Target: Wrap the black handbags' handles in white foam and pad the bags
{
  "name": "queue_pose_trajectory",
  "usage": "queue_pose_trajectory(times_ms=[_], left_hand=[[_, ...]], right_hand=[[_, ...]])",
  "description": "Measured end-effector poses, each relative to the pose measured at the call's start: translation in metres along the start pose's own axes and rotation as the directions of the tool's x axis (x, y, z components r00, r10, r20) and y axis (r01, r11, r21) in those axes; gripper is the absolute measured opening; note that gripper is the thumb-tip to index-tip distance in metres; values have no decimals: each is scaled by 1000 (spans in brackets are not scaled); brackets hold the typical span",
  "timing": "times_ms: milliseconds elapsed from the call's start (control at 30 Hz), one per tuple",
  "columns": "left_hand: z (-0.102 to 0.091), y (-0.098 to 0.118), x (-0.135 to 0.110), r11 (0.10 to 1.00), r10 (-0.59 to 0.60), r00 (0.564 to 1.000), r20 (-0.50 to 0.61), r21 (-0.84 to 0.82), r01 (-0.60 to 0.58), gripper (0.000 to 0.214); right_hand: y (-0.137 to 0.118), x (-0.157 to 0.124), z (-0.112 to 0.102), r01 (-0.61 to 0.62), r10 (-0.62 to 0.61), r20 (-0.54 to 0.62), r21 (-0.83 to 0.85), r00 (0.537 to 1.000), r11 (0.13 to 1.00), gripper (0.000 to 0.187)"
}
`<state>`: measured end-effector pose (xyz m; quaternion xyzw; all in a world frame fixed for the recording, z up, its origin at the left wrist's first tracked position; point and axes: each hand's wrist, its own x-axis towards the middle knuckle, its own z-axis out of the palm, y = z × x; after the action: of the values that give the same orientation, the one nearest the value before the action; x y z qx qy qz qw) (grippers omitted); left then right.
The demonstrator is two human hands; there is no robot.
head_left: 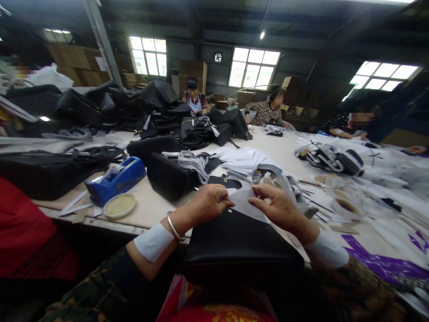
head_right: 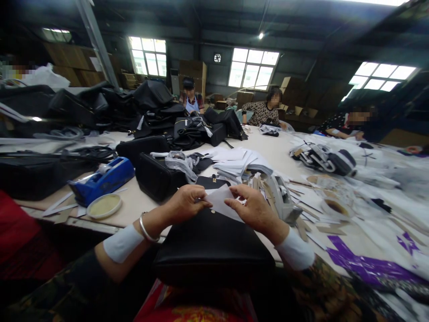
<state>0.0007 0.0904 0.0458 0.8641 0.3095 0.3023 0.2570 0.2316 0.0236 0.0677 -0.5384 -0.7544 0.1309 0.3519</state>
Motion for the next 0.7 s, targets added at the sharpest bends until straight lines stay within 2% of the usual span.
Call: queue_pose_trajectory(times_ms=[100, 300, 433, 567, 700], left_hand=[[2, 13, 3, 996, 46, 999, 17, 74, -47, 22], [6, 27, 7, 978, 81, 996, -33, 194, -73, 40], [8, 31, 7, 965, 145, 989, -17, 223, -137, 39], [8, 28, 7, 956, 149, 988, -42, 261, -133, 39], [5, 30, 3, 939, 158, 987, -24, 312, -143, 32]], right_hand=[[-7, -2, -2, -32, 32, 28, 5, 999, 999, 26], [-9, -12, -2, -105, 102, 30, 149, 994, 983, 23], [-9, -16, -3, -117, 119, 1, 212, 993, 970, 24], [-10, -20, -3, -106, 115, -25, 231, 993, 967, 25], [-12, -24, -2, -74, 91, -88, 180, 992, 981, 24]])
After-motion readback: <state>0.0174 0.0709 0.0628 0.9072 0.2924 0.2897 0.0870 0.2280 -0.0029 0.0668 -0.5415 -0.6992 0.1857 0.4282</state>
